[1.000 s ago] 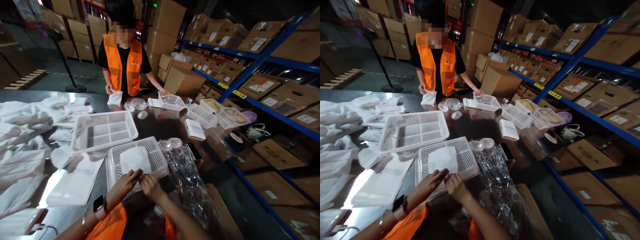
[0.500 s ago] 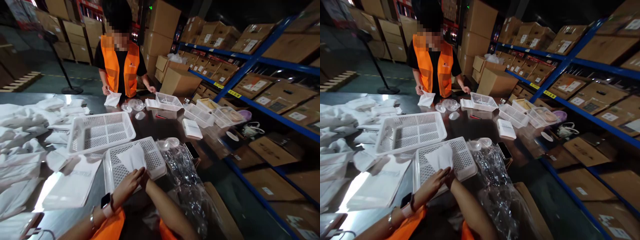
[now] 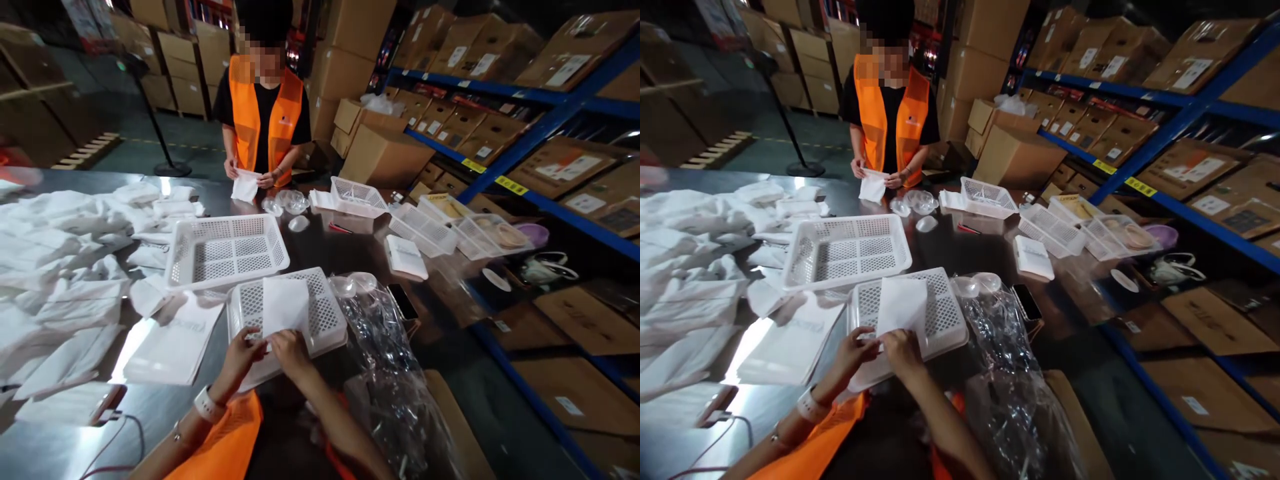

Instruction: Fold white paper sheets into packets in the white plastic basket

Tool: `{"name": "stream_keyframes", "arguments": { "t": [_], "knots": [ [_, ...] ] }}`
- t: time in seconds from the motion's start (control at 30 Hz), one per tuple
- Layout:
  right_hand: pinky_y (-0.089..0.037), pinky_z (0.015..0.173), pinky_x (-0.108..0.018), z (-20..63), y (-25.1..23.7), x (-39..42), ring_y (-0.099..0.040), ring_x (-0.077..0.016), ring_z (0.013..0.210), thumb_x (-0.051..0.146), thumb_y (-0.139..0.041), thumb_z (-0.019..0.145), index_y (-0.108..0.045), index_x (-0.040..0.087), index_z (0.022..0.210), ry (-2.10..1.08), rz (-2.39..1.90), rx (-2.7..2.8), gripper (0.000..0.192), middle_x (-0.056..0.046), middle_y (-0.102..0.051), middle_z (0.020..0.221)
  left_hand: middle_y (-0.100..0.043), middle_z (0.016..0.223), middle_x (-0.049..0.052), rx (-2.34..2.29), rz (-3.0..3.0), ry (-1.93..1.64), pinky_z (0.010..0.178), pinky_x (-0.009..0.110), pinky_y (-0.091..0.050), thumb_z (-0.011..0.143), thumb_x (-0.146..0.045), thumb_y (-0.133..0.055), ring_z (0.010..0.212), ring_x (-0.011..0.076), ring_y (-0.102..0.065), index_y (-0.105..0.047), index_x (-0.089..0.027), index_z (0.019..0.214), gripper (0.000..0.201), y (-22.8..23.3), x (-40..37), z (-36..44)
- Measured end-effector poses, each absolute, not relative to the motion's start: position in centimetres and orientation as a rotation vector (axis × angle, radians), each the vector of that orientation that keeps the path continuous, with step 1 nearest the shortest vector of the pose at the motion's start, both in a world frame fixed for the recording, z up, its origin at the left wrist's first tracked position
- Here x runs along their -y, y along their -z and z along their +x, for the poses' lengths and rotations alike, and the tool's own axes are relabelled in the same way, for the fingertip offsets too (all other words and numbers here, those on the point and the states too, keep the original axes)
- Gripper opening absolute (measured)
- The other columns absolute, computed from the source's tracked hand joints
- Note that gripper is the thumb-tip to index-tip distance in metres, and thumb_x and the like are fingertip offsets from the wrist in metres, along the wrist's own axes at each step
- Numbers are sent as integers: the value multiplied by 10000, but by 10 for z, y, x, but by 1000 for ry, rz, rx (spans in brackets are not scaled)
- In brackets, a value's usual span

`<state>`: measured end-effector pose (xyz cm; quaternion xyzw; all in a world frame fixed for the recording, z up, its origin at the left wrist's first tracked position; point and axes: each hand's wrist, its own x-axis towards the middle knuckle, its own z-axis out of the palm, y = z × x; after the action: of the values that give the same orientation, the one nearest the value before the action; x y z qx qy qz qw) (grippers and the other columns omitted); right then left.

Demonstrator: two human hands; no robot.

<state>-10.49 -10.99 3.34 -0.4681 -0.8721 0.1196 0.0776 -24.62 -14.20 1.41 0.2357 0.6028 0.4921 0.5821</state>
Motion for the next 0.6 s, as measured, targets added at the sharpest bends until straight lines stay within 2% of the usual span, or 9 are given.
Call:
{"name": "stream_keyframes", "arguments": {
  "t": [0.13,0.3,0.6],
  "knots": [
    [-473,819,-284,-112,-36,120,-654,-172,888,201,-597,931,-740,239,948,-457,-1378,2489,149,-31,-727,885,-633,497,-42,-1386,455,-1155,511,233,-517,478,-340,-807,459,125,-606,-555,-170,909,527,-26,141,-247],
    [-461,830,-267,-114,-38,116,-665,-170,893,226,-710,859,-747,233,941,-633,-1522,2434,90,-24,-739,892,-672,531,-10,-1402,465,-1154,504,223,-506,485,-292,-755,487,145,-635,-565,-169,916,487,-27,141,-248],
    [-444,809,-278,-121,-33,123,-637,-180,885,278,-648,905,-729,213,912,-511,-1478,2500,105,-34,-721,866,-682,550,5,-1469,543,-1076,507,243,-546,556,-291,-793,522,176,-679,-587,-169,933,447,-35,138,-254]
  ]
}}
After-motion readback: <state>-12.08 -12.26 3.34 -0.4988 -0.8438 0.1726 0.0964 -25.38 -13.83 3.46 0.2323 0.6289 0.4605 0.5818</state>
